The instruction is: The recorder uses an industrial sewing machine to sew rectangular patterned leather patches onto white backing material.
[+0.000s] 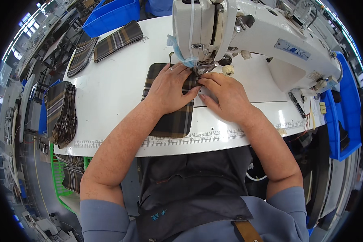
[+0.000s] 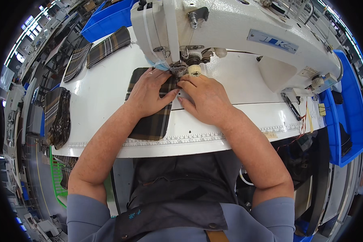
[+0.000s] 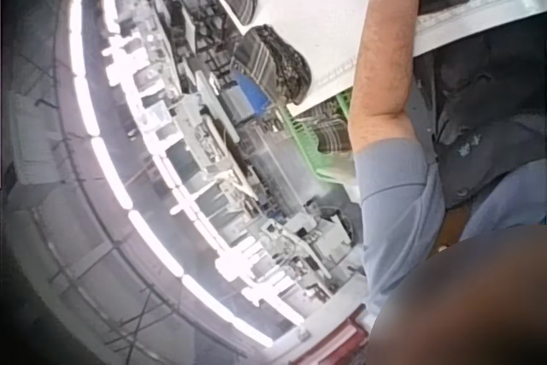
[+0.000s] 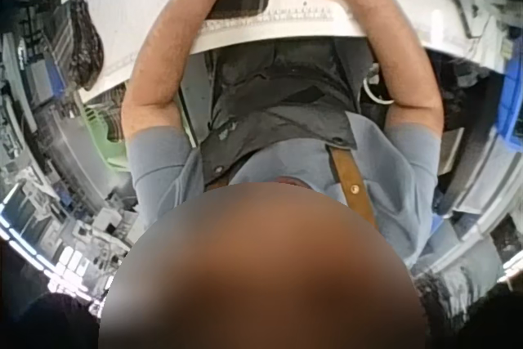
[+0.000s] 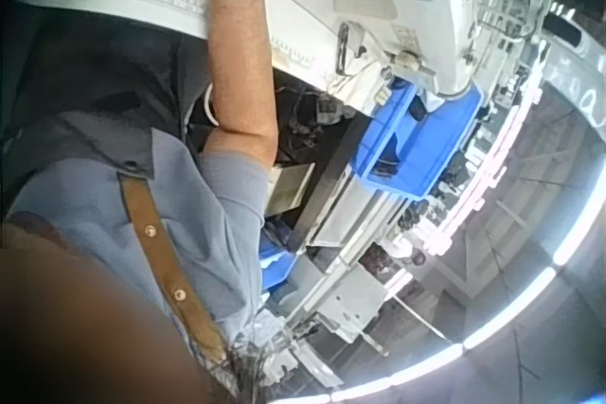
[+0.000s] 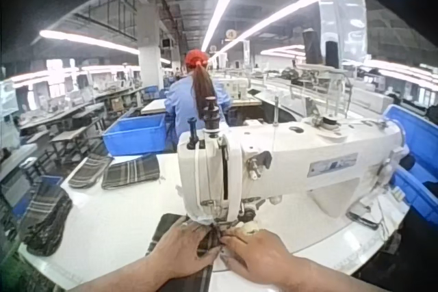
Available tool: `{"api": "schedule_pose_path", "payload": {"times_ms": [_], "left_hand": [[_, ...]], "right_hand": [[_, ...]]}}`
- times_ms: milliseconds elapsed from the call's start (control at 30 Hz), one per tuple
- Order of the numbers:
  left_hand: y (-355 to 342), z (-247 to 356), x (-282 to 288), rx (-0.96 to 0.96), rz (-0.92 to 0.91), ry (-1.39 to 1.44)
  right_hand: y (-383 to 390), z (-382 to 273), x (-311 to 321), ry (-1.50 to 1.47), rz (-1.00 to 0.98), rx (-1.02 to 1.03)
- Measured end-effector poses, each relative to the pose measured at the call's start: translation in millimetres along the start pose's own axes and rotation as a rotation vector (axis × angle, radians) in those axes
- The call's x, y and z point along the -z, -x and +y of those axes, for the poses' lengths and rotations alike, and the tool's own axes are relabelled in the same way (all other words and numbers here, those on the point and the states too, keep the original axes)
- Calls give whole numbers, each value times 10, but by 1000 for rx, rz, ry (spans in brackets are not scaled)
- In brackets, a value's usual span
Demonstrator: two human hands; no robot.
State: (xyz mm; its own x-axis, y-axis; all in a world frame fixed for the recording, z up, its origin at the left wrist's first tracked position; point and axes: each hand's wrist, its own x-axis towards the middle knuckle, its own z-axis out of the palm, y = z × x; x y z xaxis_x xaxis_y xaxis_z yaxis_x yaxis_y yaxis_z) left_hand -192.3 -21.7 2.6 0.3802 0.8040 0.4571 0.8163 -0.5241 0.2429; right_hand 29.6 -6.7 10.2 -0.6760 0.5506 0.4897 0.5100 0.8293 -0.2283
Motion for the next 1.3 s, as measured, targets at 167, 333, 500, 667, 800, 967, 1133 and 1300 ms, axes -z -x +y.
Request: {"api": "schedule_pose_path", "payload": {"times_ms": [167,333,500,667,800,967,1133,1300], "left_hand": [[191,19,96,70,-114,-12],[547,252,527,14,-444,181],[1011,435,717,-123,-464,319],[1205,598,848,-167,-606,333],[1476,706,888,-225,-454,88],[1793,678,997,101,-300,-86],[1756,414,1204,96,-252,-24],[1511,25,1385,177,-132,116]], "right_hand": [[4,-48,10,-26,-1,1],[25,-66,36,-12,34,52],[-73,-396,52,-165,-71,222],[-180,-821,-206,-286,-382,304],[-235,-801,-301,-48,-490,312],[-254,-743,-275,13,-463,235],[-240,-709,-230,-125,-398,185],[-242,-571,-230,-506,-206,2]]}}
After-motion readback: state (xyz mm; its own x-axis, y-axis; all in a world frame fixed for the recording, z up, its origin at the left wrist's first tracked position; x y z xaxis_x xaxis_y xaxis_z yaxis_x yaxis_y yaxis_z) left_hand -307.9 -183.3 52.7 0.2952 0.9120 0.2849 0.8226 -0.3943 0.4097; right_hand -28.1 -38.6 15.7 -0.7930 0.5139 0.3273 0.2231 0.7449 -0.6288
